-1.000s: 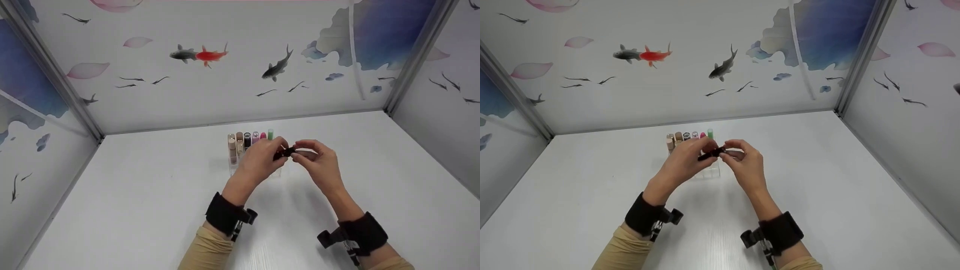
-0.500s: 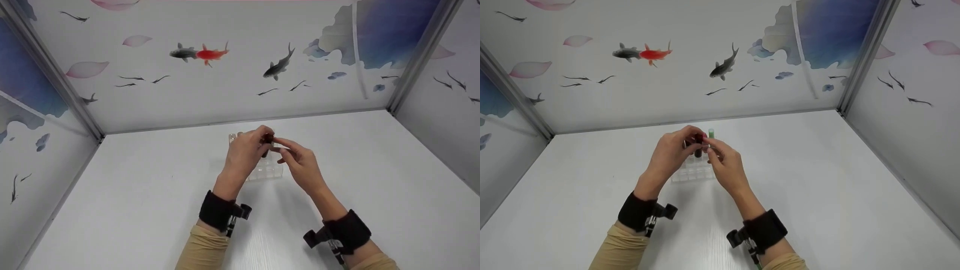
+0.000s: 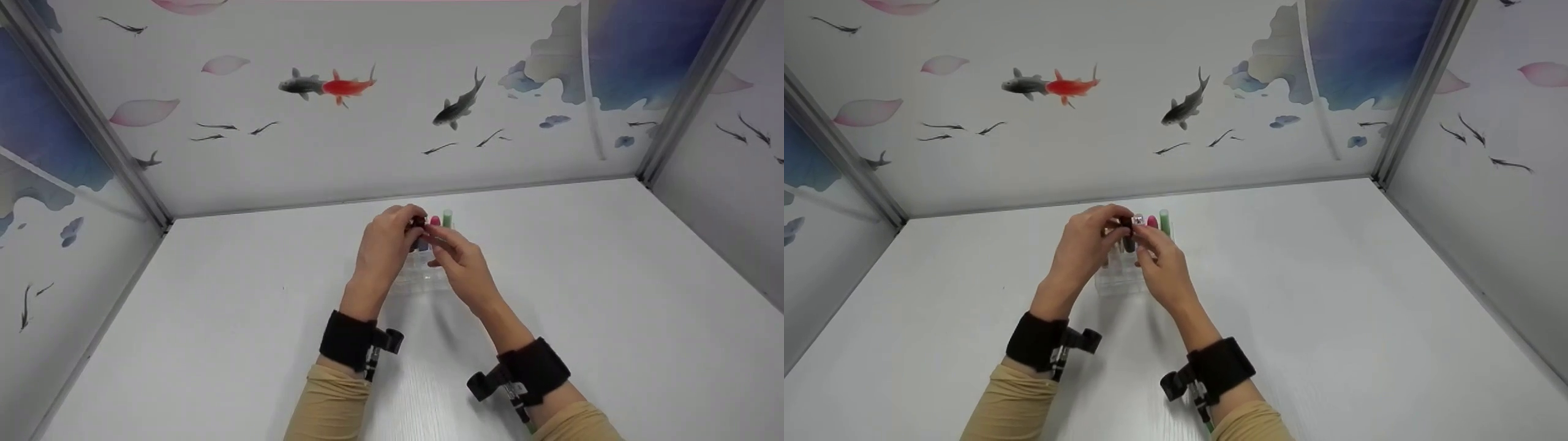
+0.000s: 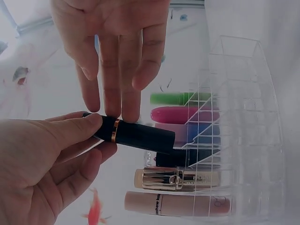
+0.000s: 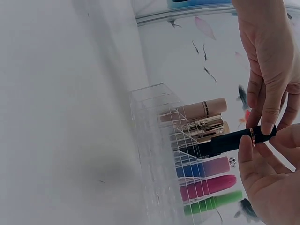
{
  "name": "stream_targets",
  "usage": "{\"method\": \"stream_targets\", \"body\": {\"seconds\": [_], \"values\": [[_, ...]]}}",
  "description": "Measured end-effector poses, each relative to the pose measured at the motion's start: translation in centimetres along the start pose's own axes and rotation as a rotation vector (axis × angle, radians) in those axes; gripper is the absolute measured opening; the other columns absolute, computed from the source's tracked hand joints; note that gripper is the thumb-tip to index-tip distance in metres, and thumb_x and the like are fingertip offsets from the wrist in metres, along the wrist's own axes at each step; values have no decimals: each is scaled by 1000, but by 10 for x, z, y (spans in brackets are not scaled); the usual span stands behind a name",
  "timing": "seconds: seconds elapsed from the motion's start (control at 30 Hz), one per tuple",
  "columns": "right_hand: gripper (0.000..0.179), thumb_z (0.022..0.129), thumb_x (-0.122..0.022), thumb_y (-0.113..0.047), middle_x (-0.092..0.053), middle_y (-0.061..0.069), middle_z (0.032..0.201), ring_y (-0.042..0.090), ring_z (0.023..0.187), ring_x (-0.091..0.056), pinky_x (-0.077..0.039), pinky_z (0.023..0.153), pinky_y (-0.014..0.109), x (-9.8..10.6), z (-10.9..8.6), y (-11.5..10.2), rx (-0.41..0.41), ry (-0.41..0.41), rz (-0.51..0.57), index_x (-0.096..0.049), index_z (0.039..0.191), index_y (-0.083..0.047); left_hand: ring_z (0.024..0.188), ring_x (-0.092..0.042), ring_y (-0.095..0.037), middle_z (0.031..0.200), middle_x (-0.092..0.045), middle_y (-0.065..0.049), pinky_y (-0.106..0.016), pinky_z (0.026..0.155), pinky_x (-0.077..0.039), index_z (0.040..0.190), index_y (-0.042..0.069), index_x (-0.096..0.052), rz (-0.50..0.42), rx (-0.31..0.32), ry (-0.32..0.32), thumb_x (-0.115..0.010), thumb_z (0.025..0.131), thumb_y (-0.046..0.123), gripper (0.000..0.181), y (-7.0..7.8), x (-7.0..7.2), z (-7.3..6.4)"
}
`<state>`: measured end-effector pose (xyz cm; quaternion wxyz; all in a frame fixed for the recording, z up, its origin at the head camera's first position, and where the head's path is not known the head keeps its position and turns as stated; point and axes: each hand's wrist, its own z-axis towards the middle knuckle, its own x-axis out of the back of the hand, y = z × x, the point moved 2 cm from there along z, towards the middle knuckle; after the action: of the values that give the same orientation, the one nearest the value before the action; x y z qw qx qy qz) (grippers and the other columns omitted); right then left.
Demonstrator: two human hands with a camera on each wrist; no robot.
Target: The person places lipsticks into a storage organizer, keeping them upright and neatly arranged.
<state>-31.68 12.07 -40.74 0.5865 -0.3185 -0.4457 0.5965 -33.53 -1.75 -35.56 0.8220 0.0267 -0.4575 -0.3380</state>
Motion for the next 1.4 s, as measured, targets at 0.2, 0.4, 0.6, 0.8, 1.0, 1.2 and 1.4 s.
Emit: {"method": "stream_targets", "body": {"seconds": [0.2, 0.4, 0.6, 0.8, 1.0, 1.2, 1.4], "values": [[40, 98, -45, -2, -52, 11, 137, 26, 127, -50, -54, 85, 30, -3, 1, 6, -16, -33, -1, -48, 137, -6, 94, -67, -18, 103, -67, -3, -29, 79, -55, 103, 14, -66, 20, 29, 5, -67, 87, 14, 15, -4, -4, 0], [42, 97, -42, 1, -48, 11, 141, 25, 130, -47, -54, 87, 31, -4, 2, 11, -30, -69, 1, -45, 139, -6, 91, -68, -18, 104, -68, -2, -31, 73, -56, 103, 17, -65, 85, 49, -10, -69, 86, 19, 18, -7, -7, 0], [44, 96, -41, 3, -45, 10, 144, 26, 131, -46, -54, 86, 30, -5, 2, 16, -46, -87, -5, -43, 140, -4, 91, -68, -17, 102, -69, -1, -30, 72, -56, 103, 18, -65, 103, 71, -22, -69, 85, 21, 19, -10, -11, -1], [48, 96, -41, 3, -40, 9, 148, 24, 135, -41, -52, 92, 38, -4, 0, 18, -74, -134, -9, -37, 144, -5, 93, -66, -16, 98, -69, 1, -28, 77, -55, 103, 18, -66, 169, 67, -25, -70, 85, 21, 19, -11, -15, -2], [54, 95, -43, 3, -37, 7, 150, 24, 137, -38, -50, 95, 38, -4, -1, 22, -84, -169, -6, -32, 147, -8, 93, -65, -17, 98, -71, 2, -28, 80, -54, 104, 18, -67, 225, 81, -26, -67, 87, 23, 18, -12, -17, -1], [59, 94, -44, 5, -34, 7, 152, 25, 139, -35, -49, 97, 40, -6, -1, 24, -74, -193, 7, -24, 149, -6, 97, -64, -18, 98, -73, 3, -31, 84, -52, 103, 17, -69, 251, 69, -7, -67, 88, 22, 16, -14, -19, -2], [62, 94, -43, 6, -30, 10, 153, 25, 141, -31, -46, 99, 44, -8, -2, 25, -74, -231, 40, -20, 150, -6, 94, -61, -18, 96, -73, 4, -31, 80, -51, 100, 18, -70, 275, 66, -11, -67, 87, 21, 14, -17, -23, -2]]}}
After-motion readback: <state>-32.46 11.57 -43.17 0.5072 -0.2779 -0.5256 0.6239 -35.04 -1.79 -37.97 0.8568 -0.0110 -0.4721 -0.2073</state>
